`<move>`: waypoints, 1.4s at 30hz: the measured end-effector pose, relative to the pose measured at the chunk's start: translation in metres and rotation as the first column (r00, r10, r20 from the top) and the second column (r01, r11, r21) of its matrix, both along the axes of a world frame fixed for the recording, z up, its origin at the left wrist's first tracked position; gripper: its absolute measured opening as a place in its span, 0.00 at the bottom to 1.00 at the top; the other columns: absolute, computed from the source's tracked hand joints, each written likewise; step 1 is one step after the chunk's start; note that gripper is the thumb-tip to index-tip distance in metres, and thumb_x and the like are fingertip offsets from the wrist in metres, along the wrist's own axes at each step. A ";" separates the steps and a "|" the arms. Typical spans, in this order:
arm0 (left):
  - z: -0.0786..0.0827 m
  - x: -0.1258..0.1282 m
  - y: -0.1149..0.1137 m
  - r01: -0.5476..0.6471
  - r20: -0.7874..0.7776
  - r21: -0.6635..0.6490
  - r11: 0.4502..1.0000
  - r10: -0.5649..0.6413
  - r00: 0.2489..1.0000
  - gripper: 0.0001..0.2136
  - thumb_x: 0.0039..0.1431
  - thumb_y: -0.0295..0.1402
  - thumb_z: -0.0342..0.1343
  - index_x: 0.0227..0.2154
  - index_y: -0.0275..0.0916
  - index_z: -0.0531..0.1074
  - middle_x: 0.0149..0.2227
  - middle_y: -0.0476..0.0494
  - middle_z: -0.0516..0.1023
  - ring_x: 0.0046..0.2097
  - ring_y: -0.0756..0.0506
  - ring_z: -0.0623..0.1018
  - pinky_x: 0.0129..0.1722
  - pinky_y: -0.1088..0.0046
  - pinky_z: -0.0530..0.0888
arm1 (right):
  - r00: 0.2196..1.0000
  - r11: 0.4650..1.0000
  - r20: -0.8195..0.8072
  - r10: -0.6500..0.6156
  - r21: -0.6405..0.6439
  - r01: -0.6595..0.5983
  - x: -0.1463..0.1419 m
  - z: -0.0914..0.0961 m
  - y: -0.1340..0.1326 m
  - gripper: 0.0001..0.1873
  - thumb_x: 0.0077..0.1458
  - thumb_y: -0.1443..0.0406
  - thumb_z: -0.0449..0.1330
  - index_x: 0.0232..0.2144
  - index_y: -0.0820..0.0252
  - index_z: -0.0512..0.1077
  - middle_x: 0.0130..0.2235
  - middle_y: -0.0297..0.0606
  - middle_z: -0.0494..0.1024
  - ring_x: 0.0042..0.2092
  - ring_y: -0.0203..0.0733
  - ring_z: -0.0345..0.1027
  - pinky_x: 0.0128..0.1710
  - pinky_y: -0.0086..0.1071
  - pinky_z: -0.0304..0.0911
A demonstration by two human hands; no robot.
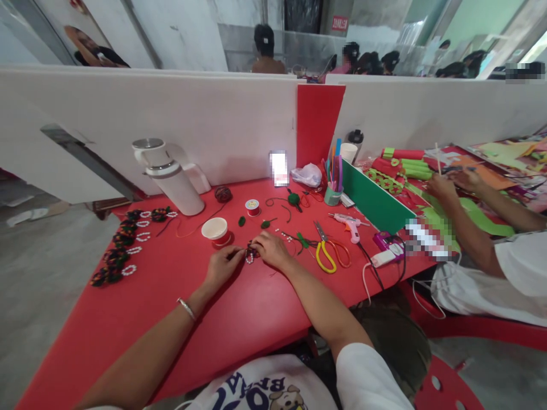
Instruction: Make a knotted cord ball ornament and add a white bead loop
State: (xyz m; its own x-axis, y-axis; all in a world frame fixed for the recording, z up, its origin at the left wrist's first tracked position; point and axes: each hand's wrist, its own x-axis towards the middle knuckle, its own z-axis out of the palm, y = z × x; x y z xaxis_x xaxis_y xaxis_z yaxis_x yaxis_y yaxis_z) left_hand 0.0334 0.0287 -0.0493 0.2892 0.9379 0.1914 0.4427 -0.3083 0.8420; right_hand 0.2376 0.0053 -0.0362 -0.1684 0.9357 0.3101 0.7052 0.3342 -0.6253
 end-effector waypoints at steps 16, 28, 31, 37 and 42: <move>0.000 0.000 -0.001 -0.009 0.007 0.012 1.000 0.009 1.000 0.13 0.60 0.42 0.56 0.32 0.40 0.82 0.32 0.44 0.85 0.33 0.44 0.80 0.35 0.70 0.73 | 1.000 1.000 -0.011 -0.004 0.000 0.004 0.000 -0.002 0.001 0.07 0.69 0.63 0.61 0.39 0.57 0.79 0.41 0.36 0.77 0.43 0.38 0.72 0.44 0.30 0.62; 0.003 0.001 0.000 -0.016 0.061 -0.012 1.000 0.017 0.998 0.13 0.58 0.43 0.57 0.31 0.40 0.82 0.31 0.44 0.84 0.33 0.44 0.80 0.35 0.70 0.74 | 1.000 1.000 -0.025 -0.006 0.001 0.006 0.000 -0.004 0.002 0.09 0.70 0.62 0.60 0.40 0.57 0.79 0.41 0.36 0.77 0.43 0.38 0.71 0.45 0.30 0.62; 0.005 0.001 0.000 -0.027 0.066 -0.014 1.000 0.028 0.997 0.13 0.58 0.42 0.57 0.31 0.40 0.81 0.31 0.44 0.83 0.33 0.44 0.79 0.35 0.69 0.74 | 1.000 1.000 -0.022 -0.004 -0.009 0.004 0.000 -0.001 0.001 0.09 0.70 0.61 0.59 0.39 0.56 0.79 0.41 0.36 0.78 0.43 0.38 0.71 0.45 0.30 0.62; 0.011 0.001 0.001 -0.061 0.044 0.098 0.993 0.057 0.997 0.09 0.59 0.38 0.57 0.29 0.41 0.79 0.32 0.44 0.79 0.37 0.45 0.76 0.40 0.68 0.74 | 1.000 1.000 0.023 -0.012 -0.013 0.012 0.000 -0.001 0.002 0.10 0.71 0.61 0.58 0.40 0.56 0.78 0.41 0.37 0.77 0.44 0.39 0.70 0.44 0.31 0.61; 0.011 0.001 0.002 -0.114 0.117 0.106 0.988 0.101 0.988 0.11 0.59 0.40 0.58 0.28 0.39 0.78 0.36 0.42 0.77 0.37 0.45 0.74 0.38 0.69 0.73 | 0.999 1.000 0.033 -0.006 -0.005 0.006 0.000 -0.001 0.002 0.11 0.71 0.60 0.57 0.39 0.57 0.78 0.41 0.37 0.77 0.44 0.40 0.70 0.44 0.32 0.60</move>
State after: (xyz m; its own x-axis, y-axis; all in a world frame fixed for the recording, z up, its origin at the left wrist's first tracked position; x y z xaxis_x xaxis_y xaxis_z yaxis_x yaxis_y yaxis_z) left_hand 0.0340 0.0309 -0.0386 0.1590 0.9332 0.3222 0.3842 -0.3591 0.8506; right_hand 0.2373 0.0069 -0.0374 -0.1728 0.9383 0.2994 0.7276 0.3265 -0.6034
